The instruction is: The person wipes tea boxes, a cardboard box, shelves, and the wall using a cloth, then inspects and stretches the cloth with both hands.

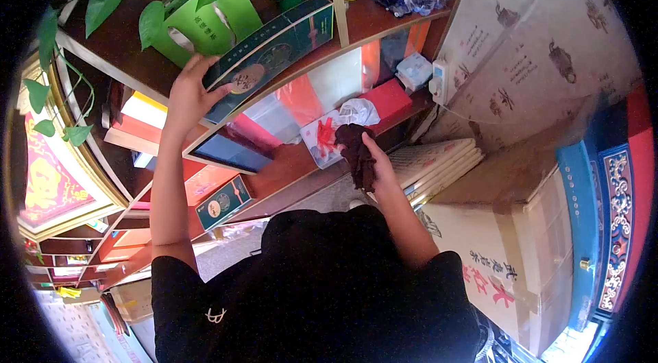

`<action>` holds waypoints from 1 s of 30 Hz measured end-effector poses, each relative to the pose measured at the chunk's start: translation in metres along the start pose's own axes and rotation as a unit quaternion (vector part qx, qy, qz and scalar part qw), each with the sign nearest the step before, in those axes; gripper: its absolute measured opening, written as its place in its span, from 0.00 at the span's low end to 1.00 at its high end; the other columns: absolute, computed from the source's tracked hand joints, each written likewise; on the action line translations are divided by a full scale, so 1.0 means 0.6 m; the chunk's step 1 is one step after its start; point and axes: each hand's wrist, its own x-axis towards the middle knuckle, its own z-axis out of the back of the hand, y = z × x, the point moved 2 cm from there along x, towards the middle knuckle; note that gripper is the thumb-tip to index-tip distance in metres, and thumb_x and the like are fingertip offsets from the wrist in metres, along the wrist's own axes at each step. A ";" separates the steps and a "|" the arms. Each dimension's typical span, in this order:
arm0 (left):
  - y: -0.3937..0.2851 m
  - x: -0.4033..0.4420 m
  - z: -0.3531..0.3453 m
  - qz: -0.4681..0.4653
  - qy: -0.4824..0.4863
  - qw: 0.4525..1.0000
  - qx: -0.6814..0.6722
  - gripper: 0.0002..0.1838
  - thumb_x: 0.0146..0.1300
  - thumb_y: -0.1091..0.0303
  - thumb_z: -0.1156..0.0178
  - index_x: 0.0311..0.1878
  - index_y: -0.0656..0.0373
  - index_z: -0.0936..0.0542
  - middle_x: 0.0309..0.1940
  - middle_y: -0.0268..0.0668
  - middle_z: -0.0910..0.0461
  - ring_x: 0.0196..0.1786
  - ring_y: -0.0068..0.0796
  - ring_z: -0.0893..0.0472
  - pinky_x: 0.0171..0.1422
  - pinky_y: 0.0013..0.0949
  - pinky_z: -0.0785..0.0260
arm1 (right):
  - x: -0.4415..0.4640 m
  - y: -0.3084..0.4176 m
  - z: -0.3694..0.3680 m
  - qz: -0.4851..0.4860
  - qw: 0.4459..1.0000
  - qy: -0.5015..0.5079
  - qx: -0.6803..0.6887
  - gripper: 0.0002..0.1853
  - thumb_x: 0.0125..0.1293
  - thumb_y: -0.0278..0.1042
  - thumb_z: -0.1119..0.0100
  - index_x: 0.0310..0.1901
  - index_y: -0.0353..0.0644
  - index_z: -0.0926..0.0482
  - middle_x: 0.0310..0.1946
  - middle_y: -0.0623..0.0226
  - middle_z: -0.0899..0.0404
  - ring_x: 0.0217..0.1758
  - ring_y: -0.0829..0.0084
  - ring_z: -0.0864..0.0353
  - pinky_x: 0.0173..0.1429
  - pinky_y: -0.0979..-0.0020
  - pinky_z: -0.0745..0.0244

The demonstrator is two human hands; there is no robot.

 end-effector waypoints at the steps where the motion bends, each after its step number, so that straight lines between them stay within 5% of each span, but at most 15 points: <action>1: 0.014 0.005 -0.004 -0.029 0.001 1.000 -0.003 0.29 0.51 0.66 0.26 0.55 0.67 0.23 0.42 0.48 0.24 0.41 0.48 0.21 0.47 0.39 0.28 | 0.002 -0.001 0.001 -0.004 1.000 0.004 -0.006 0.24 0.73 0.47 0.43 0.61 0.39 0.27 0.53 0.57 0.19 0.52 0.62 0.18 0.62 0.65 0.24; 8: 0.079 0.041 -0.030 -0.065 0.024 0.998 0.006 0.30 0.53 0.66 0.28 0.59 0.66 0.25 0.51 0.52 0.24 0.54 0.54 0.23 0.59 0.43 0.31 | 0.003 0.005 -0.009 -0.020 1.000 -0.007 -0.023 0.26 0.72 0.48 0.42 0.61 0.35 0.27 0.53 0.54 0.18 0.53 0.60 0.16 0.57 0.64 0.21; 11: 0.097 0.049 -0.045 -0.072 -0.011 0.997 0.032 0.28 0.54 0.70 0.30 0.59 0.65 0.25 0.50 0.50 0.23 0.54 0.54 0.23 0.57 0.45 0.30 | 0.010 0.003 -0.014 -0.034 0.999 -0.003 -0.037 0.26 0.72 0.49 0.43 0.61 0.35 0.27 0.54 0.55 0.18 0.52 0.61 0.16 0.56 0.65 0.21; 19: 0.111 0.060 -0.055 0.006 0.053 0.994 0.092 0.33 0.58 0.65 0.32 0.65 0.66 0.29 0.59 0.57 0.26 0.63 0.56 0.27 0.67 0.46 0.34 | 0.023 -0.018 -0.013 -0.045 0.998 0.021 -0.041 0.27 0.72 0.49 0.42 0.61 0.34 0.26 0.52 0.55 0.18 0.50 0.61 0.16 0.57 0.66 0.21; 23: 0.097 0.037 -0.071 0.019 0.021 0.992 0.124 0.33 0.56 0.68 0.32 0.66 0.67 0.29 0.61 0.55 0.26 0.65 0.55 0.29 0.70 0.46 0.35 | 0.033 -0.040 -0.019 -0.073 0.996 -0.014 -0.057 0.27 0.71 0.48 0.40 0.61 0.34 0.27 0.51 0.56 0.18 0.50 0.61 0.16 0.57 0.65 0.21; 25: 0.092 0.010 -0.078 -0.053 -0.122 0.972 0.192 0.33 0.56 0.68 0.32 0.65 0.66 0.28 0.61 0.52 0.25 0.67 0.54 0.29 0.72 0.45 0.36 | 0.043 -0.060 -0.033 -0.080 0.995 -0.004 -0.065 0.26 0.70 0.47 0.39 0.61 0.35 0.27 0.51 0.57 0.18 0.49 0.61 0.16 0.55 0.65 0.19; 29: 0.054 -0.117 -0.067 -0.176 -0.158 0.971 -0.033 0.25 0.57 0.69 0.32 0.59 0.61 0.21 0.57 0.46 0.21 0.60 0.46 0.21 0.66 0.45 0.29 | 0.054 -0.109 -0.078 -0.141 0.976 -0.034 -0.160 0.25 0.69 0.47 0.38 0.59 0.36 0.26 0.48 0.59 0.17 0.45 0.65 0.15 0.49 0.66 0.18; 30: 0.059 -0.164 -0.073 -0.147 -0.087 0.977 -0.125 0.20 0.59 0.68 0.33 0.55 0.60 0.19 0.54 0.45 0.18 0.55 0.46 0.19 0.62 0.44 0.26 | 0.061 -0.125 -0.089 -0.151 0.966 -0.025 -0.208 0.25 0.69 0.47 0.37 0.58 0.37 0.26 0.47 0.60 0.17 0.43 0.66 0.15 0.46 0.68 0.18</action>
